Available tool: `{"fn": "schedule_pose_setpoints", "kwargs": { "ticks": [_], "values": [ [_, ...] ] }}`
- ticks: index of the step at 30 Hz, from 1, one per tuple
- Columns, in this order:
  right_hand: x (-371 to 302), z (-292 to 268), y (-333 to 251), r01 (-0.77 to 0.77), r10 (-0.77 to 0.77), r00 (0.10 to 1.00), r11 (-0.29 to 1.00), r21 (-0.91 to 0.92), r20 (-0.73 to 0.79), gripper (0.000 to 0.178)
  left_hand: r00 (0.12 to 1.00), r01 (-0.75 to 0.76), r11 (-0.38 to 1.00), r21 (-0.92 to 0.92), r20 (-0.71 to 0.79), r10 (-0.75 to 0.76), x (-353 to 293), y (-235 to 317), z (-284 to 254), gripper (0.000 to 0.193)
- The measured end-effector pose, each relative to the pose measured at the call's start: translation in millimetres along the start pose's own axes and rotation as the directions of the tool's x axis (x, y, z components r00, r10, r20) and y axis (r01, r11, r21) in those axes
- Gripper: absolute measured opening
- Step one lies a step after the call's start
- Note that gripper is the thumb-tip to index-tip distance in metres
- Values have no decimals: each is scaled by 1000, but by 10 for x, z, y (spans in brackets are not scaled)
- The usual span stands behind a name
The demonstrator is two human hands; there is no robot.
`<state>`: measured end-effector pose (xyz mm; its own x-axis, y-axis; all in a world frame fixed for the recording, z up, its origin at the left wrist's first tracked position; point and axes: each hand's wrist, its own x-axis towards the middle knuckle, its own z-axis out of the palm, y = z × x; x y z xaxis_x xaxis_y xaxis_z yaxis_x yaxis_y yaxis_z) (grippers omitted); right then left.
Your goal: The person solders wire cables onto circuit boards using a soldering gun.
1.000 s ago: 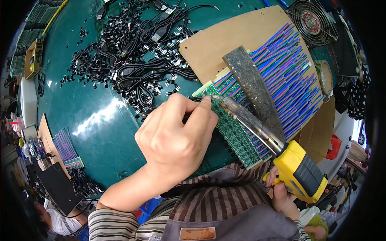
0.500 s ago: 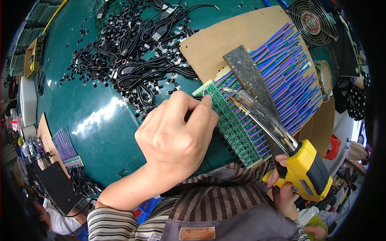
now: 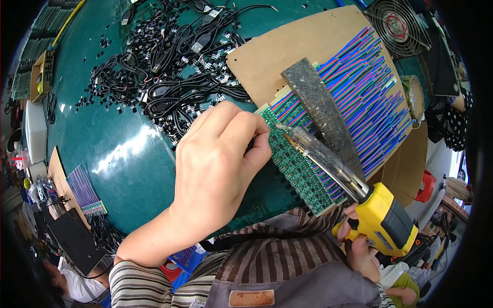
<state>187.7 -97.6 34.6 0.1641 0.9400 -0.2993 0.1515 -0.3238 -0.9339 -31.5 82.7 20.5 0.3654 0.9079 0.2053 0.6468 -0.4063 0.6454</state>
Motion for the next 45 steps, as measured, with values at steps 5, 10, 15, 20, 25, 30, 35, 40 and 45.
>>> {"fn": "schedule_pose_setpoints", "kwargs": {
  "ticks": [5, 10, 15, 20, 25, 30, 35, 40, 45],
  "values": [
    [3, -3, 22, 0, 0, 1000, 1000, 11, -30, 57, 998, -31, 999, -36, 47, 33, 7, -31, 15, 15],
    [49, 10, -89, -52, 51, 998, 999, -9, -44, 35, 994, -111, 993, 48, -6, 112, 7, -34, 48, 18],
    [-13, 15, -30, -64, 10, 979, 963, -262, -203, 24, 993, -114, 992, 60, -31, 116, 29, -14, 77, 17],
    [48, -79, -34, 39, -45, 999, 965, -261, -14, 23, 997, -65, 997, 38, -25, 66, 17, 4, 68, 16],
    [-8, -131, 122, 174, -171, 971, 985, 0, 166, 59, 999, -43, 999, -2, -19, 43, 28, 27, 72, 15],
    [46, 41, -78, -31, 37, 998, 992, 123, -52, 64, 999, -43, 999, 16, -20, 44, 29, 0, 69, 15],
    [89, 122, -80, -10, 35, 995, 968, 252, -94, 63, 999, -33, 999, 39, -35, 35, 26, 6, 47, 15],
    [123, 80, 9, 140, -104, 982, 963, 229, -159, 61, 993, -121, 991, 59, 5, 121, -32, -17, 5, 15],
    [159, -19, 29, 168, -142, 983, 954, 250, -119, 57, 960, -91, 989, -119, 252, 118, 61, -15, -355, 25]
  ]
}}
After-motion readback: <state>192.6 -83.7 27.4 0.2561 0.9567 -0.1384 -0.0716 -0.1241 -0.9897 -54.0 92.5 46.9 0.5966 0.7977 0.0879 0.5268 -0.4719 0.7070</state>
